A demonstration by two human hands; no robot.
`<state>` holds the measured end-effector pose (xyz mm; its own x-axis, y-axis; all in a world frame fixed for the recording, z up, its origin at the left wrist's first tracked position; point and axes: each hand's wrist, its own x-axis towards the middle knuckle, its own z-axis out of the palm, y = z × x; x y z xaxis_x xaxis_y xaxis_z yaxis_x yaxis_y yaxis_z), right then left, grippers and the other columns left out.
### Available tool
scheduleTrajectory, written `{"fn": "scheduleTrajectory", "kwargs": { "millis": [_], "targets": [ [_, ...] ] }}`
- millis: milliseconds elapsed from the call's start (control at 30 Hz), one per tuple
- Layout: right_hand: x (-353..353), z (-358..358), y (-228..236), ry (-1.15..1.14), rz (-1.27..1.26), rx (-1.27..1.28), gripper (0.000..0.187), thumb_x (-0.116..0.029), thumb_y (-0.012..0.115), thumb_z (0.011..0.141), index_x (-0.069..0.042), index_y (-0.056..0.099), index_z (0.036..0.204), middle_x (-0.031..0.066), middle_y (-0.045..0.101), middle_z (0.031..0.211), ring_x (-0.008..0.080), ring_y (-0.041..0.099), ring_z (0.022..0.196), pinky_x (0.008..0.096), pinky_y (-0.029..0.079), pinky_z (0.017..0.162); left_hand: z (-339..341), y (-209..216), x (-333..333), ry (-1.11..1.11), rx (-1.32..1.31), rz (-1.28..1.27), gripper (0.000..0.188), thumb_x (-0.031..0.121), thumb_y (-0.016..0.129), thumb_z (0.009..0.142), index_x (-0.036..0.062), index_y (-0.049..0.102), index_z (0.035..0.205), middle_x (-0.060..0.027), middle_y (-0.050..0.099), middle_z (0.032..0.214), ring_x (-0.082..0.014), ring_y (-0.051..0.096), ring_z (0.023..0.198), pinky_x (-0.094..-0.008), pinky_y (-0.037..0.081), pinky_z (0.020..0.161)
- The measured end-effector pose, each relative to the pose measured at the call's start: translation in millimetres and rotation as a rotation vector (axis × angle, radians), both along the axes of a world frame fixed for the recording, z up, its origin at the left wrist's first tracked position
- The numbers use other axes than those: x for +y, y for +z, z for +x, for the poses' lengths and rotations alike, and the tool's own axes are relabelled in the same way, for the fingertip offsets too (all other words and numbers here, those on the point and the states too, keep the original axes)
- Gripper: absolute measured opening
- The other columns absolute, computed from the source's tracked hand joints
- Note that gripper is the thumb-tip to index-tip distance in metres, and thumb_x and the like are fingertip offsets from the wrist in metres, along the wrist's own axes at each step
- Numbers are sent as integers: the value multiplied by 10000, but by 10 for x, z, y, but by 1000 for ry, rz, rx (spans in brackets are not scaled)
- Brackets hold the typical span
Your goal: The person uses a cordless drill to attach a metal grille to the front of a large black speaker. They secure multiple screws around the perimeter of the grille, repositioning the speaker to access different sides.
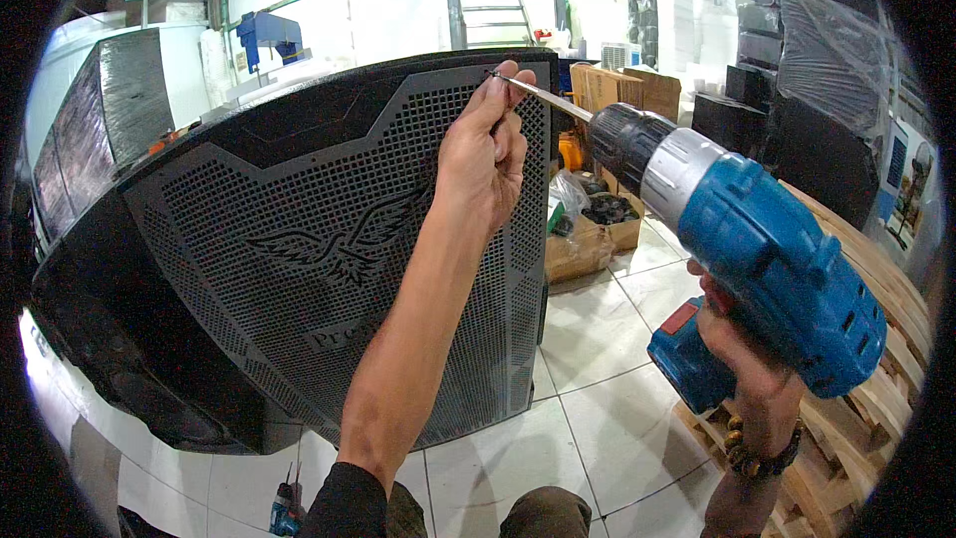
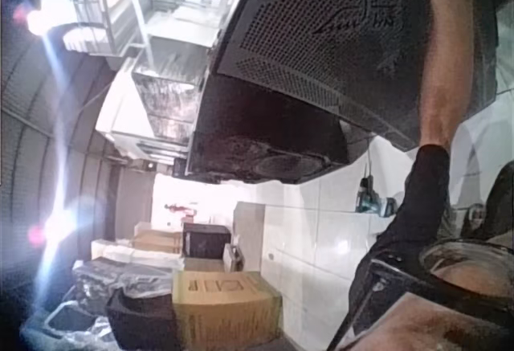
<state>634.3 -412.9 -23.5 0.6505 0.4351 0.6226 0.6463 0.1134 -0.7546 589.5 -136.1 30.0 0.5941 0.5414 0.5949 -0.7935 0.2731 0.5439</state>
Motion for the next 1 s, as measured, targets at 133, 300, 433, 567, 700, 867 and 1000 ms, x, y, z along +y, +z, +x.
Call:
{"fn": "scheduleTrajectory", "kwargs": {
  "millis": [133, 300, 433, 567, 700, 867, 1000],
  "targets": [
    [14, -99, 60, 37, 62, 56, 344, -67, 703, 790, -63, 644, 1129, 93, 674, 1078, 192, 633, 1010, 342, 487, 921, 6, -8, 1, -25, -8, -37, 285, 202, 395, 1022, 27, 518, 1209, -87, 610, 1080, -6, 342, 456, -160, 302, 377],
    [-1, -192, 85, 15, 66, -96, 329, -46, 690, 792, -27, 644, 1118, 117, 674, 1072, 207, 644, 993, 349, 493, 913, 7, 23, 12, -55, -32, -38, 278, 209, 397, 1021, 44, 527, 1204, -64, 618, 1033, -10, 345, 458, -164, 299, 372],
    [-20, -163, 102, 21, 46, -110, 317, -34, 680, 791, -6, 644, 1104, 133, 674, 1061, 219, 650, 970, 354, 493, 906, -8, 17, 37, -66, -19, -31, 278, 212, 398, 1021, 48, 527, 1204, -57, 618, 1028, -16, 341, 460, -167, 299, 376],
    [8, -165, 113, 28, 94, -45, 327, -40, 685, 778, -11, 646, 1101, 133, 675, 1054, 219, 649, 962, 360, 491, 905, 24, 13, 39, -56, -3, -23, 280, 212, 392, 1022, 48, 523, 1209, -62, 619, 1028, -19, 334, 460, -166, 306, 380],
    [11, -170, 127, -14, 50, -68, 335, -45, 687, 772, -17, 646, 1103, 125, 677, 1053, 207, 647, 952, 358, 489, 900, 15, 7, 45, -36, -7, -1, 281, 211, 389, 1023, 46, 518, 1211, -64, 620, 1029, -20, 330, 466, -168, 304, 381],
    [-19, -215, 211, -17, 16, -77, 318, -42, 671, 785, -17, 647, 1101, 123, 679, 1052, 199, 644, 958, 344, 488, 897, 5, -8, 43, -24, 4, 8, 284, 207, 387, 1024, 43, 515, 1217, -66, 618, 1028, -23, 328, 469, -171, 310, 383],
    [1, -231, 206, 4, 56, -52, 298, -42, 668, 788, -3, 649, 1083, 125, 680, 1049, 198, 644, 962, 337, 491, 889, -5, 15, 39, -39, 0, -2, 283, 206, 387, 1023, 46, 515, 1219, -65, 616, 1024, -24, 326, 471, -170, 309, 385]
  ]
}}
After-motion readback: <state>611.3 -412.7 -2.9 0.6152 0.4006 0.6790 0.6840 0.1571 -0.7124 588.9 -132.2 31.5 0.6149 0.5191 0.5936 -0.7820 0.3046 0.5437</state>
